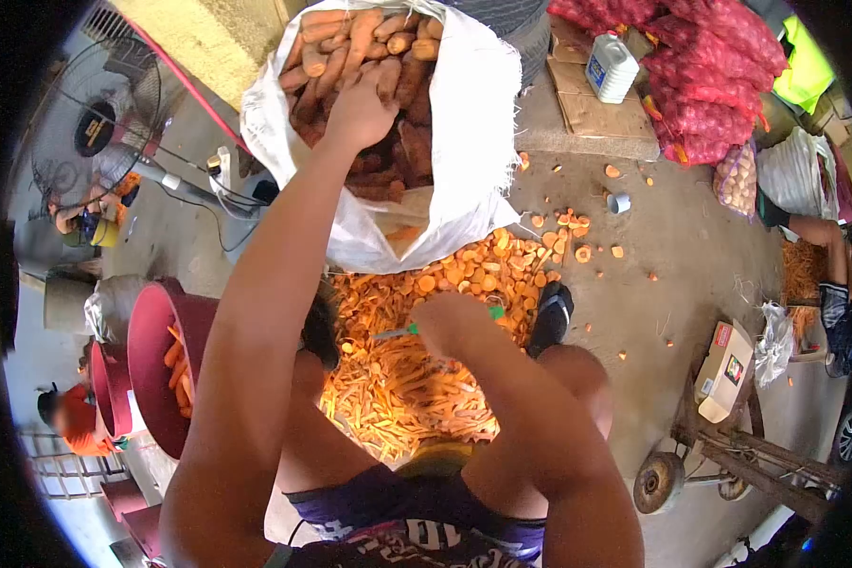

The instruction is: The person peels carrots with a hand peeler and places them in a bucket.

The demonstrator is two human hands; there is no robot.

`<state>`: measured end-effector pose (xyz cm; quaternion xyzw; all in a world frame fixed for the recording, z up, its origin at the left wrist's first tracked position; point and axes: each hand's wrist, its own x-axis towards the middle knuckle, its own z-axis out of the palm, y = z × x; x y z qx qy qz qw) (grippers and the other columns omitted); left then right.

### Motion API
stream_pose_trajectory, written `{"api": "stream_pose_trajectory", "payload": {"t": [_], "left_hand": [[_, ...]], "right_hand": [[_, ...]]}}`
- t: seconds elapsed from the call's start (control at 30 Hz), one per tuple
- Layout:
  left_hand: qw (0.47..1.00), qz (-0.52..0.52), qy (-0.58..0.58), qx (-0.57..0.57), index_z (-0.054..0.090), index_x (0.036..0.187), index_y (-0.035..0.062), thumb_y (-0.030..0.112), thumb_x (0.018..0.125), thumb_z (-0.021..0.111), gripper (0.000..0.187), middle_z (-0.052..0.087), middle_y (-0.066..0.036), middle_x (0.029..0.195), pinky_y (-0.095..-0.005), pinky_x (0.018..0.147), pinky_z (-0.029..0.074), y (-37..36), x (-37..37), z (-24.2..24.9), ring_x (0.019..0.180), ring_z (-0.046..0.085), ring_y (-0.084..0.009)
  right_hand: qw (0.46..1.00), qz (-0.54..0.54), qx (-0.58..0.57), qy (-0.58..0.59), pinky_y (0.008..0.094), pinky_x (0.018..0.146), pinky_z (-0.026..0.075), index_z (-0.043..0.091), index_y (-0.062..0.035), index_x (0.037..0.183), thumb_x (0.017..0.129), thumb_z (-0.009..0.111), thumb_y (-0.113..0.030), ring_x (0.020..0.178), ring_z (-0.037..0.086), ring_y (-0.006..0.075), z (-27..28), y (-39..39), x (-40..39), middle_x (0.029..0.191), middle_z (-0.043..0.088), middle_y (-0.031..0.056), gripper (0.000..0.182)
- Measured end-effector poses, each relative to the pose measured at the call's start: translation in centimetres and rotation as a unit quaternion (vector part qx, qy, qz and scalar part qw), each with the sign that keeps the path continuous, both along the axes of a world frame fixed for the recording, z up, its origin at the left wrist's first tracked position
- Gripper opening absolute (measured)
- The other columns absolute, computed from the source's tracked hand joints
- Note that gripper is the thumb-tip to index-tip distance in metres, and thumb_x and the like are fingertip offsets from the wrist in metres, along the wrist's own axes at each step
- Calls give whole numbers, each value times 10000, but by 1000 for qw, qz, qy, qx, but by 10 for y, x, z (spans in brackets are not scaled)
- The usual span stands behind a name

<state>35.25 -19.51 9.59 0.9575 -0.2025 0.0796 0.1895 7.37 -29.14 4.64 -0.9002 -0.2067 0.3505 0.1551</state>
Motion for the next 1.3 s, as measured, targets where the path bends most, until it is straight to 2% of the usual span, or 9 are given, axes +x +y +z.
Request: {"api": "stream_pose_trajectory", "payload": {"t": [0.1, 0.3, 0.37, 0.43, 0.57, 0.73, 1.03, 1.23, 1.3], "left_hand": [[992, -12, -48, 113, 258, 1688, 167, 180, 918, 711, 893, 369, -181, 1679, -486, 1156, 478, -18, 27, -8, 1430, 511, -417], [911, -143, 17, 387, 683, 1365, 98, 213, 919, 714, 461, 484, -140, 1606, -426, 1114, 511, -15, 83, -10, 1434, 502, -297], [943, -111, 10, 314, 755, 1211, 81, 279, 870, 796, 397, 671, -130, 1405, -394, 1014, 558, 13, 22, 40, 1255, 638, -284], [988, -72, 114, -81, 722, 1214, 13, 309, 844, 863, 495, 774, -120, 1140, -360, 898, 589, 56, -2, 55, 1016, 732, -276], [860, -24, 262, -437, 574, 1326, -79, 209, 925, 823, 553, 725, -133, 1081, -314, 777, 601, 146, -90, 59, 894, 734, -192], [786, 11, 379, -488, 625, 1184, -12, 204, 1016, 707, 286, 679, -75, 943, -326, 683, 563, 199, -237, 22, 777, 670, -155], [928, -40, 255, -268, 616, 956, 8, 341, 1072, 656, 356, 559, -2, 679, -293, 541, 427, 215, -353, -52, 587, 534, -84], [851, -36, 354, -387, 613, 1005, 17, 365, 1077, 648, 358, 553, -1, 711, -305, 539, 422, 230, -368, -43, 593, 518, -93], [738, -120, 353, -562, 613, 999, 42, 426, 1087, 611, 394, 566, -10, 760, -311, 581, 449, 229, -374, -25, 639, 548, -111]], "right_hand": [[997, -77, 28, 17, 498, 914, 600, 736, -80, 1155, 873, 706, -75, 1040, 754, 365, 5, -2, 7, 1095, 769, 148, 283], [992, -122, 38, 4, 507, 895, 598, 729, -95, 1153, 885, 709, -98, 1082, 746, 366, 0, -24, 12, 1105, 768, 154, 268], [993, -107, 27, -33, 512, 875, 590, 715, -102, 1163, 897, 684, -111, 1047, 741, 374, -19, -23, 9, 1060, 761, 163, 268], [993, -90, 20, -72, 517, 855, 582, 701, -108, 1173, 908, 659, -123, 1013, 737, 383, -17, -20, 3, 1014, 753, 171, 268], [981, -118, 118, -97, 520, 915, 563, 712, -75, 1179, 927, 623, -130, 1052, 716, 421, 7, -9, -16, 1106, 745, 238, 273], [939, -210, 211, -172, 529, 908, 550, 699, -78, 1211, 936, 616, -161, 1044, 698, 453, 10, 32, -28, 1084, 740, 244, 300], [962, -141, 156, -172, 531, 790, 569, 762, -31, 1000, 875, 637, -128, 927, 713, 467, -30, 86, -49, 984, 746, 246, 201], [985, -110, -34, -127, 500, 785, 589, 781, -12, 951, 844, 685, -92, 900, 748, 403, -72, 96, -57, 978, 774, 199, 165], [985, -107, -104, -83, 492, 804, 592, 789, -27, 1007, 846, 705, -96, 945, 753, 383, -84, 88, -56, 1029, 781, 190, 194]]}}
